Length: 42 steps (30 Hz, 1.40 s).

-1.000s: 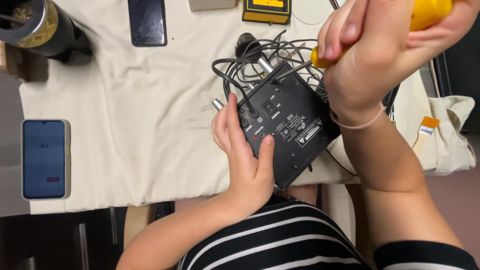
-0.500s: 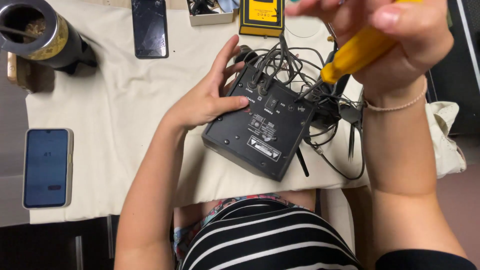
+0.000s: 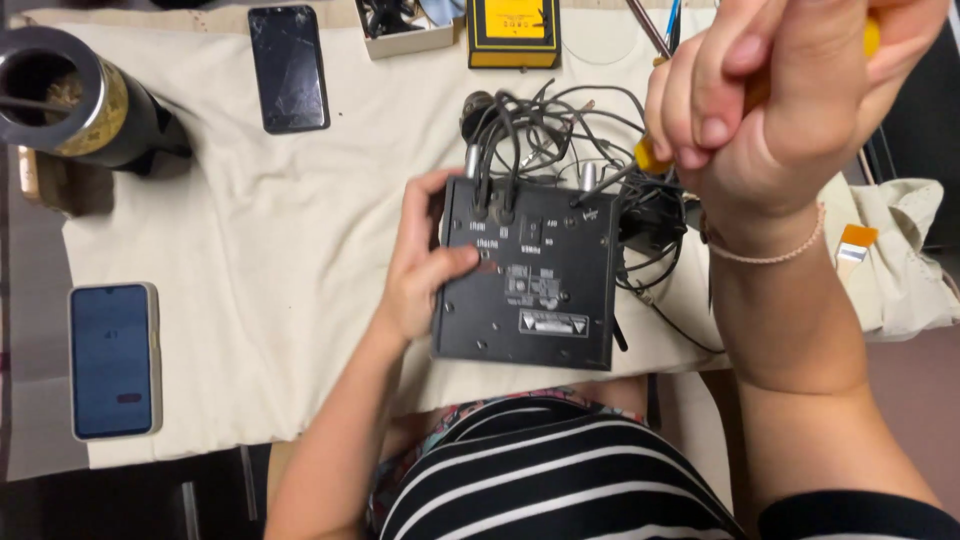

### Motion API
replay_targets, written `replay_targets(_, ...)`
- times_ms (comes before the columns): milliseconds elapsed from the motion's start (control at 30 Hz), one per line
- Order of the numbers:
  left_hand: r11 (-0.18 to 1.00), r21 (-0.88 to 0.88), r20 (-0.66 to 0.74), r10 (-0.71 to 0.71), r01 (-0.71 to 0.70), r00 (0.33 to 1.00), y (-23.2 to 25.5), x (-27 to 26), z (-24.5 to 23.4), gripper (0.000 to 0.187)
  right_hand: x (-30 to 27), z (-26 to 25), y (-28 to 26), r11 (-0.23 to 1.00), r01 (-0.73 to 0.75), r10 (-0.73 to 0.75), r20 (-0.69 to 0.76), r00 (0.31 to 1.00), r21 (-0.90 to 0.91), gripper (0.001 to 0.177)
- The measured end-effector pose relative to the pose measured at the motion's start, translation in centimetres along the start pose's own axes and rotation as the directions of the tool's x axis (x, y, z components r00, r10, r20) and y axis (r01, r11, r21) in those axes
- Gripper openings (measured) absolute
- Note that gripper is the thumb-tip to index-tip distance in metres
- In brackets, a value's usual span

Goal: Finalizing the assembly of a speaker by using a screwdriver on the back panel and checking ports with a probe.

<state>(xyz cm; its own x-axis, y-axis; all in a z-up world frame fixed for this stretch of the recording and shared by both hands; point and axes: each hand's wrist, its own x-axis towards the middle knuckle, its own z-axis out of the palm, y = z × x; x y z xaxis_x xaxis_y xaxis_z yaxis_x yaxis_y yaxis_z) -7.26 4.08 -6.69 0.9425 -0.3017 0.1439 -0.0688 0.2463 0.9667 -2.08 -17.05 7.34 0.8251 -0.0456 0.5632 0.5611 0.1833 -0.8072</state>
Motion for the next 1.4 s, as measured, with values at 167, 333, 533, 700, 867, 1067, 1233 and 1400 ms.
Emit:
replay_targets(167, 0.992, 0.011, -0.370, 0.121, -0.126, 0.921, -0.6, -4.0, 4.9, 0.068, 0.2, 1.0, 0.9, 0.995, -0.057, 0.068, -0.143, 0.987, 0.083, 0.032)
replay_targets(333, 0.937, 0.267, -0.622, 0.346, -0.226, 0.702, -2.4, -5.1, 8.5, 0.068, 0.6, 2.9, 2.2, 0.998, -0.014, 0.038, -0.365, 0.930, 0.067, 0.019)
replay_targets(533, 0.990, 0.032, -0.523, 0.135, -0.140, 0.842, -1.5, -2.3, 3.2, 0.070, -1.6, 2.4, -1.9, 0.985, -0.092, 0.106, 0.095, 0.990, -0.148, 0.054)
replay_targets(700, 0.992, -0.093, -0.386, 0.047, -0.089, 0.921, -2.4, 1.5, -1.0, 0.066, 0.9, -2.2, 0.4, 0.993, -0.016, 0.042, 0.229, 0.973, -0.115, 0.031)
replay_targets(867, 0.986, -0.099, -0.396, 0.084, -0.134, 0.914, -2.4, 3.3, -1.8, 0.060, 4.1, -1.5, 2.4, 0.990, -0.014, -0.036, 0.348, 0.937, 0.140, 0.015)
replay_targets(1067, 0.977, -0.103, -0.372, 0.139, -0.189, 0.918, -2.8, 1.2, -0.9, 0.063, 3.8, 0.6, 0.8, 0.949, -0.234, 0.033, 0.670, 0.741, 0.212, 0.016)
replay_targets(1233, 0.970, 0.012, -0.431, 0.223, -0.242, 0.874, -3.2, 0.1, 0.0, 0.056, 2.7, 0.2, 2.1, 0.965, -0.172, 0.122, 0.243, 0.962, 0.196, 0.017)
replay_targets(1400, 0.966, 0.027, -0.510, 0.235, -0.257, 0.828, -3.2, -1.0, 1.2, 0.055, 2.0, 1.7, 1.8, 0.994, -0.086, 0.092, -0.099, 0.991, 0.066, 0.048)
